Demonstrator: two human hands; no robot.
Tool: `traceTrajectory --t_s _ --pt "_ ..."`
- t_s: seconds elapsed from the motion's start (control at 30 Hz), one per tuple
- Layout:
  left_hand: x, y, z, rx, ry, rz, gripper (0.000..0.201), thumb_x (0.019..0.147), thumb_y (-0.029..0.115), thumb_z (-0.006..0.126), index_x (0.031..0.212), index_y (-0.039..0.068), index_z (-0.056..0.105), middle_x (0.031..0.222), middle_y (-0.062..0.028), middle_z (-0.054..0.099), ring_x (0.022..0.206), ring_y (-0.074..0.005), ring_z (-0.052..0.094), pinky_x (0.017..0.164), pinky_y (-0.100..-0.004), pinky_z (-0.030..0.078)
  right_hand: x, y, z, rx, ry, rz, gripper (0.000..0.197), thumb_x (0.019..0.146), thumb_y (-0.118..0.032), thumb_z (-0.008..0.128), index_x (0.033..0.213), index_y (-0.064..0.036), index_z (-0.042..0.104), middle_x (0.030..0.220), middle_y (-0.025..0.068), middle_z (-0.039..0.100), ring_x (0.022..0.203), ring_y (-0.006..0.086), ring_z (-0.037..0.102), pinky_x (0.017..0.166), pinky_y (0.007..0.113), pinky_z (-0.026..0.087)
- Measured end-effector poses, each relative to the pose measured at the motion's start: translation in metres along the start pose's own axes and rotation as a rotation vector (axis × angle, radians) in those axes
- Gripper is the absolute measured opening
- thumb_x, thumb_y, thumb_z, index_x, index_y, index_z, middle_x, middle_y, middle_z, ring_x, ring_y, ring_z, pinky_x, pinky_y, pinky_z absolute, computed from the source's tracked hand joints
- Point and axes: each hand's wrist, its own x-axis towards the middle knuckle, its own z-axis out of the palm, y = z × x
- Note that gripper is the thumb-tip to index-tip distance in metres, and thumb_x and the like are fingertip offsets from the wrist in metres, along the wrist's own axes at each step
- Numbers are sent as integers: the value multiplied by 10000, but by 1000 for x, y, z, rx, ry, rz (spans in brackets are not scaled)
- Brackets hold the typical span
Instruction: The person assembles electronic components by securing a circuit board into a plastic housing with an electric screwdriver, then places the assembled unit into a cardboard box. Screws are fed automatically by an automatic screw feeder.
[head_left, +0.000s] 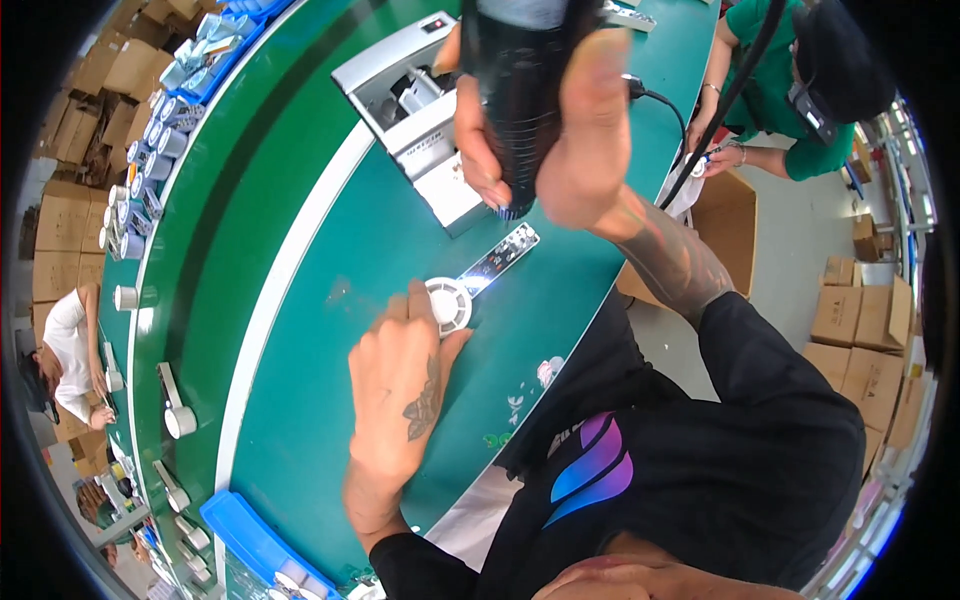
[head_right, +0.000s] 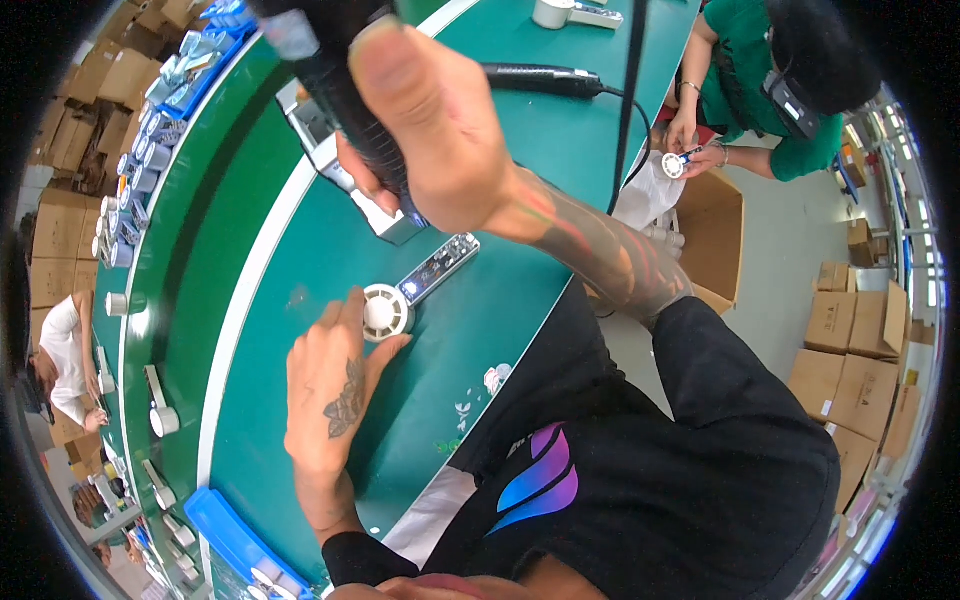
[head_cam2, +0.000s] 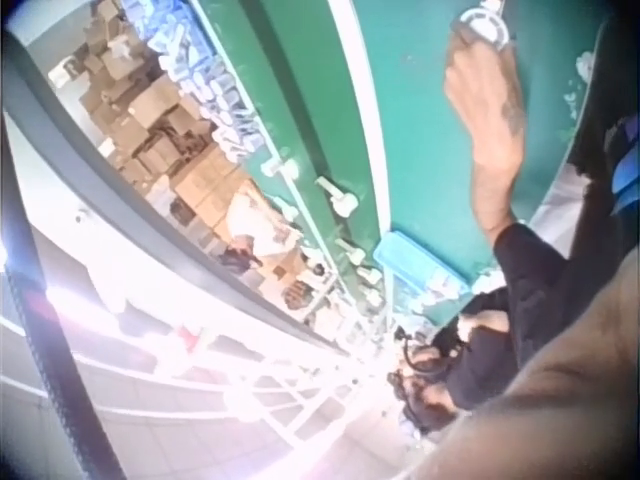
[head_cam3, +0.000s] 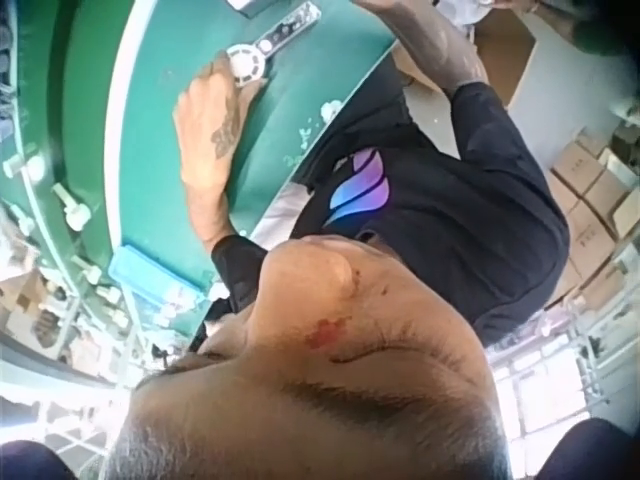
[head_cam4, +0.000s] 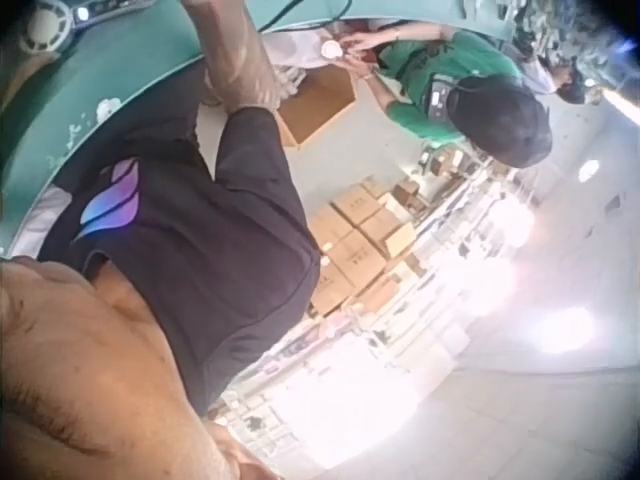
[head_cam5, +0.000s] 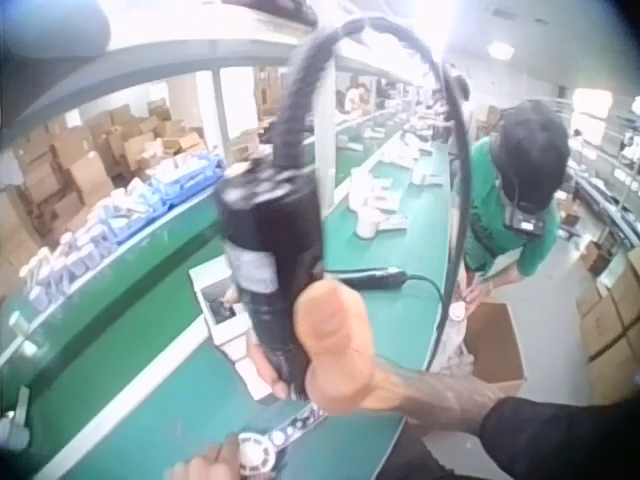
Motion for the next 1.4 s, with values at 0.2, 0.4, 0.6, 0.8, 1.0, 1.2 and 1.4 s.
traceTrajectory --t_s 0.2,0.4,0.6,0.8,1.0,1.2,1.4 --pt "3 2 -3 20 -14 29 418 844 177 796 1115 -82 612 887 -197 672 803 -356 693 648 -430 554 -17 -2 29 184 -42 74 676 1031 -644 436 1119 11 579 635 74 575 447 85 504 415 240 392" --pt "2 0 -2 -21 -44 14 460 849 173 787 1176 -99 610 901 -189 670 832 -344 698 669 -414 562 -24 -2 47 -66 -10 287 1104 832 -950 223 1129 71 519 554 58 540 405 93 474 406 233 381" --pt "0 -4 3 18 -63 21 516 850 179 786 1230 -117 600 936 -178 671 865 -318 702 678 -397 567 -30 0 43 -100 -71 282 1129 820 -960 199 1159 73 504 558 52 536 407 92 472 406 233 379" --pt "2 0 0 27 -58 24 532 850 183 786 1241 -125 595 945 -175 671 868 -309 702 683 -387 571 -34 12 33 166 -118 151 741 1010 -693 413 1198 11 547 654 71 570 464 67 480 443 233 389" --pt "0 -6 1 1 -46 62 522 859 167 764 1243 -136 583 944 -184 668 877 -333 695 683 -395 570 -45 19 36 226 -193 120 718 1004 -652 477 1246 24 475 771 75 576 540 72 508 474 238 406" --pt "4 -1 -5 -17 -144 -12 340 849 169 770 1034 -62 603 932 -197 667 846 -348 709 684 -419 578 -60 7 45 99 -13 358 1159 625 -1024 485 1080 42 511 678 53 567 493 118 526 447 246 422" --pt "6 -6 -1 -16 -63 64 433 820 198 787 1127 -31 585 974 -213 661 868 -367 709 710 -449 591 -69 9 42 263 10 189 936 716 -865 669 947 36 563 616 98 600 513 149 579 464 256 453"
